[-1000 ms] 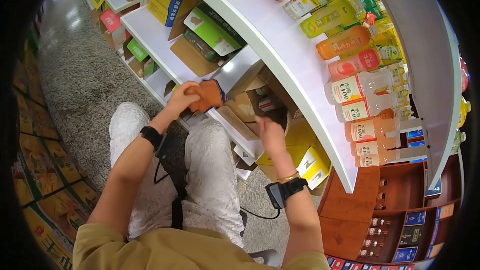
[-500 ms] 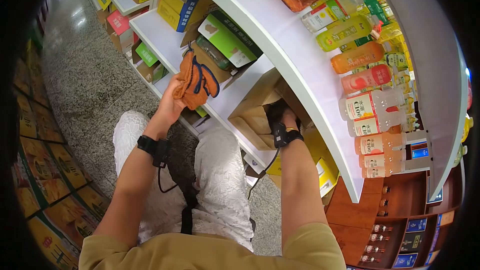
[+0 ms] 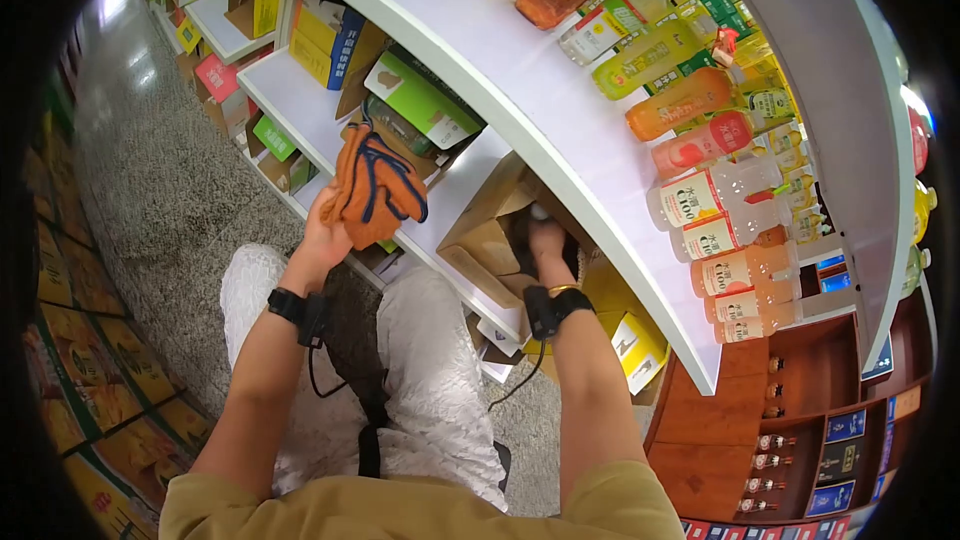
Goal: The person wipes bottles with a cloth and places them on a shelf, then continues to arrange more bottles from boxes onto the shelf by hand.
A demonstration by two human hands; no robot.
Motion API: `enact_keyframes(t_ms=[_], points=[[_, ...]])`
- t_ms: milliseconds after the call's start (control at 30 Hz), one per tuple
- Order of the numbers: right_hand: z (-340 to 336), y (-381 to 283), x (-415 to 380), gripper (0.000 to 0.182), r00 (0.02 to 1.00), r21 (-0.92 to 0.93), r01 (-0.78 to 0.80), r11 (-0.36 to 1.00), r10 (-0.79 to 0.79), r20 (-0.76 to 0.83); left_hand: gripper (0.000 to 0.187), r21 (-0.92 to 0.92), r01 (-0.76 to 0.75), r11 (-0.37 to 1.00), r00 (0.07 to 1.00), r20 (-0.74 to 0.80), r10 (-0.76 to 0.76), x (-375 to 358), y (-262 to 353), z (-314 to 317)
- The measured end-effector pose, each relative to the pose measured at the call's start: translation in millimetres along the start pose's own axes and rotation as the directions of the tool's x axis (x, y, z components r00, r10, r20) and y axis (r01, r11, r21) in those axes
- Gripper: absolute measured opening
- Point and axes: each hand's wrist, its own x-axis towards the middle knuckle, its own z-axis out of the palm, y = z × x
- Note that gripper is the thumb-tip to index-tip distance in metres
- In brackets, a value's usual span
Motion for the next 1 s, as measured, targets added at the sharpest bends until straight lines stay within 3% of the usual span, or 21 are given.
enact_keyframes(t_ms=[33,67,100,133,167,233,300,367,400,467,500,533,567,600,667,700,767,800,833,900,1000], points=[[-1,-14,-9,0.055,0.993,-0.041,0.095,0.995,-0.092,0.076,0.058,-0.092,0.037,0.995,0.999,0.037,-0.033,-3,1,1],[-7,-27,-19,0.051,0.968,-0.155,0.105,0.982,-0.065,0.241,0.058,-0.08,0.029,0.996,0.999,0.048,-0.025,-7,2,3],[-5,-30,-33,0.04,0.946,-0.098,0.255,0.962,-0.227,0.233,0.062,-0.146,0.031,0.989,0.985,0.173,-0.005,-14,7,9],[-4,-33,-37,0.035,0.927,-0.132,0.253,0.958,-0.202,0.315,0.066,-0.204,0.033,0.978,0.952,0.304,0.031,-17,16,19],[-10,-47,-46,0.034,0.924,-0.125,0.29,0.949,-0.243,0.296,0.073,-0.201,-0.071,0.977,0.945,0.3,0.13,-27,23,48],[-28,-71,-52,0.034,0.945,-0.136,0.206,0.969,-0.161,0.286,0.075,-0.051,-0.245,0.968,0.919,0.307,0.248,-41,47,104],[-45,-74,-60,0.037,0.942,-0.051,0.234,0.971,-0.213,0.257,0.075,0.02,-0.32,0.947,0.888,0.353,0.293,-57,67,157],[-63,-79,-75,0.041,0.942,0.024,0.249,0.968,-0.247,0.229,0.067,0.339,-0.517,0.786,0.845,0.349,0.406,-56,81,202],[-71,-84,-87,0.043,0.944,0.087,0.285,0.955,-0.295,0.148,0.067,0.348,-0.521,0.78,0.841,0.365,0.399,-50,83,224],[-90,-93,-109,0.045,0.945,0.155,0.31,0.938,-0.322,0.054,0.053,0.706,-0.646,0.291,0.711,0.418,0.565,-30,86,267],[-100,-98,-121,0.044,0.923,0.156,0.384,0.91,-0.381,-0.051,0.053,0.709,-0.645,0.287,0.716,0.429,0.551,-13,87,280],[-112,-103,-133,0.043,0.889,0.148,0.452,0.88,-0.432,-0.151,0.049,0.768,-0.633,-0.091,0.608,0.567,0.556,5,86,289],[-125,-107,-144,0.044,0.892,0.178,0.447,0.877,-0.423,-0.16,0.045,0.71,-0.536,-0.456,0.512,0.703,0.493,11,80,293],[-132,-104,-152,0.051,0.897,0.246,0.439,0.864,-0.405,-0.177,0.045,0.708,-0.536,-0.459,0.523,0.706,0.478,7,68,297],[-166,-123,-180,0.049,0.938,0.391,0.346,0.853,-0.315,-0.143,0.044,0.522,-0.539,-0.661,0.32,0.853,0.412,-2,44,307],[-183,-131,-190,0.049,0.942,0.402,0.335,0.852,-0.297,-0.154,0.046,0.494,-0.626,-0.603,0.35,0.869,0.349,-16,31,309],[-213,-138,-209,0.045,0.957,0.534,0.289,0.794,-0.251,-0.145,0.048,0.589,-0.78,-0.209,0.559,0.807,0.19,-49,-1,300],[-224,-137,-212,0.045,0.96,0.537,0.28,0.796,-0.233,-0.154,0.052,0.613,-0.781,-0.119,0.606,0.79,0.095,-67,-17,296],[-232,-135,-213,0.044,0.976,0.68,0.215,0.701,-0.186,-0.117,0.056,0.64,-0.768,-0.033,0.64,0.768,-0.004,-85,-32,292],[-250,-141,-216,0.038,0.983,0.841,0.162,0.516,-0.154,-0.095,0.072,0.615,-0.789,-0.008,0.612,0.783,-0.113,-114,-60,289],[-272,-151,-217,0.035,0.974,0.881,0.183,0.435,-0.203,-0.103,0.084,0.622,-0.782,-0.03,0.623,0.779,-0.071,-130,-92,284]])
